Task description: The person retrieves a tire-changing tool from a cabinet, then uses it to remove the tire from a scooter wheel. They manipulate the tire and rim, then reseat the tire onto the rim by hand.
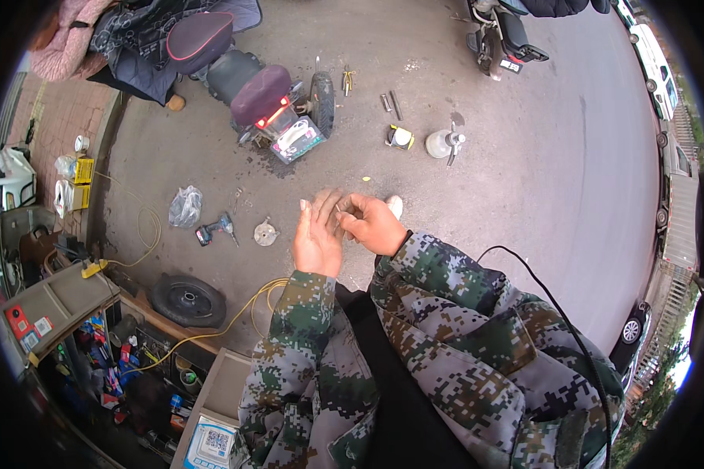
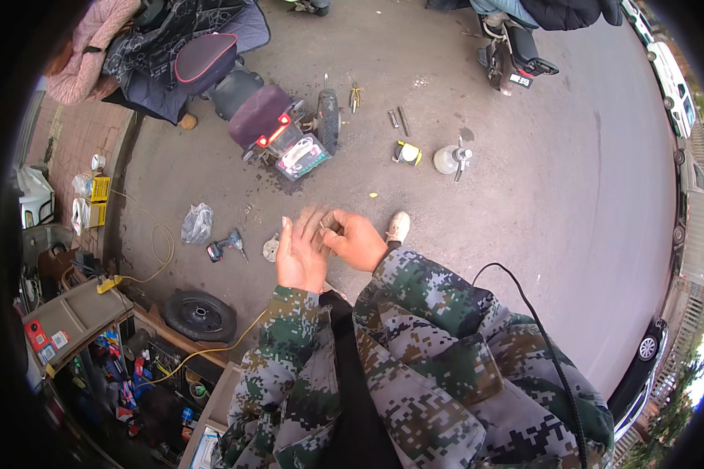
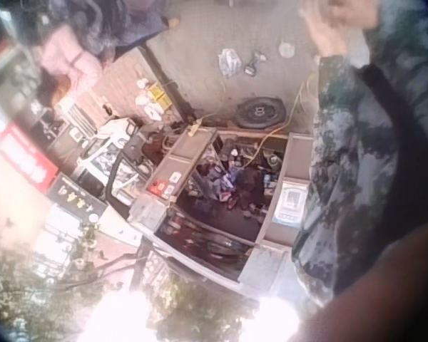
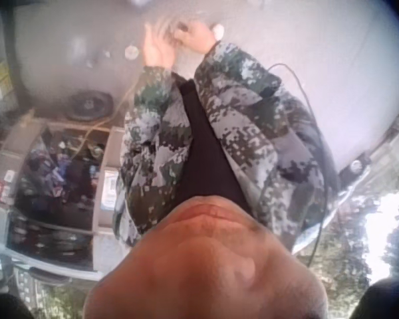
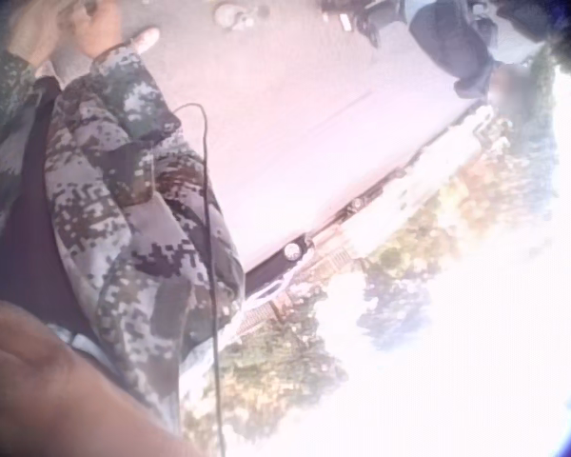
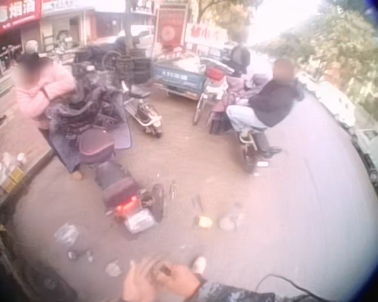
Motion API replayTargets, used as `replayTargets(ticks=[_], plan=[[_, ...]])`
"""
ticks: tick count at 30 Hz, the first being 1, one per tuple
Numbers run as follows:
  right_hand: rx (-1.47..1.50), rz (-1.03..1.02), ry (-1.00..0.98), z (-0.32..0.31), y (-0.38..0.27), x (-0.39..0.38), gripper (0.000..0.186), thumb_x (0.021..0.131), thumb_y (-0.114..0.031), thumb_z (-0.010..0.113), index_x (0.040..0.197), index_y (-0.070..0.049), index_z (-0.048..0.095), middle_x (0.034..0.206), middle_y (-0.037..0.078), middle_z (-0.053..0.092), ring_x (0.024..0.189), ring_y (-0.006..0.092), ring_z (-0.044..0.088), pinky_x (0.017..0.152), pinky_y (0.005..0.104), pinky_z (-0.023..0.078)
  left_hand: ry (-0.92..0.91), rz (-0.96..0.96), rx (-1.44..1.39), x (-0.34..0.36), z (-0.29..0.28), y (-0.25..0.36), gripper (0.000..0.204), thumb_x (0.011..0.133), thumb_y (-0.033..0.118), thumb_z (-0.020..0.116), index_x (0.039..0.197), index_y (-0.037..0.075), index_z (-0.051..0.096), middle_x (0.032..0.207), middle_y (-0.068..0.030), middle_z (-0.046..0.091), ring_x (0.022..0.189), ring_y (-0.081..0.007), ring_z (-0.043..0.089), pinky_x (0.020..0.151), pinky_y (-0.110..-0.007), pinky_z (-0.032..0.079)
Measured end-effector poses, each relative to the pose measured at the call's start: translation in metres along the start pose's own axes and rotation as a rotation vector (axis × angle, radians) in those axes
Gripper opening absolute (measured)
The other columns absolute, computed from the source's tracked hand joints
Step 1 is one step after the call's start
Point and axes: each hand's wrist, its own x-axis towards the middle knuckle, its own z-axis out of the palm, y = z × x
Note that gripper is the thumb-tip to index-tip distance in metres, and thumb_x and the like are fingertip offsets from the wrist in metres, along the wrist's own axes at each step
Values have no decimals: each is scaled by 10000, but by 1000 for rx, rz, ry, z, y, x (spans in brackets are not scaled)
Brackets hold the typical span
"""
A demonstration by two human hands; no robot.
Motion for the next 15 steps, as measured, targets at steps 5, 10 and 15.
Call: replayTargets(ticks=[5,10,15], plan=[[156,123,135,-203,28,-66,221,1062,-199,604,1144,6,596,785,43,651,576,110,606,523,286,480,281,-24,201,31,68,-157,641,1067,404,605,1503,-43,465,1528,-210,538,1425,-337,508,1217,-484,406],[232,142,253,-276,60,-57,166,1073,-173,584,1114,-12,583,719,35,600,512,107,513,473,275,405,387,-12,137,62,50,-207,498,1038,274,668,1411,-14,510,1417,-201,592,1372,-353,555,1160,-510,466],[109,169,475,-335,55,24,202,1036,-189,679,1102,1,662,700,-4,600,540,80,530,514,264,401,391,8,165,151,52,-216,444,1009,244,669,1372,15,555,1357,-185,621,1304,-340,594,1138,-506,480]])
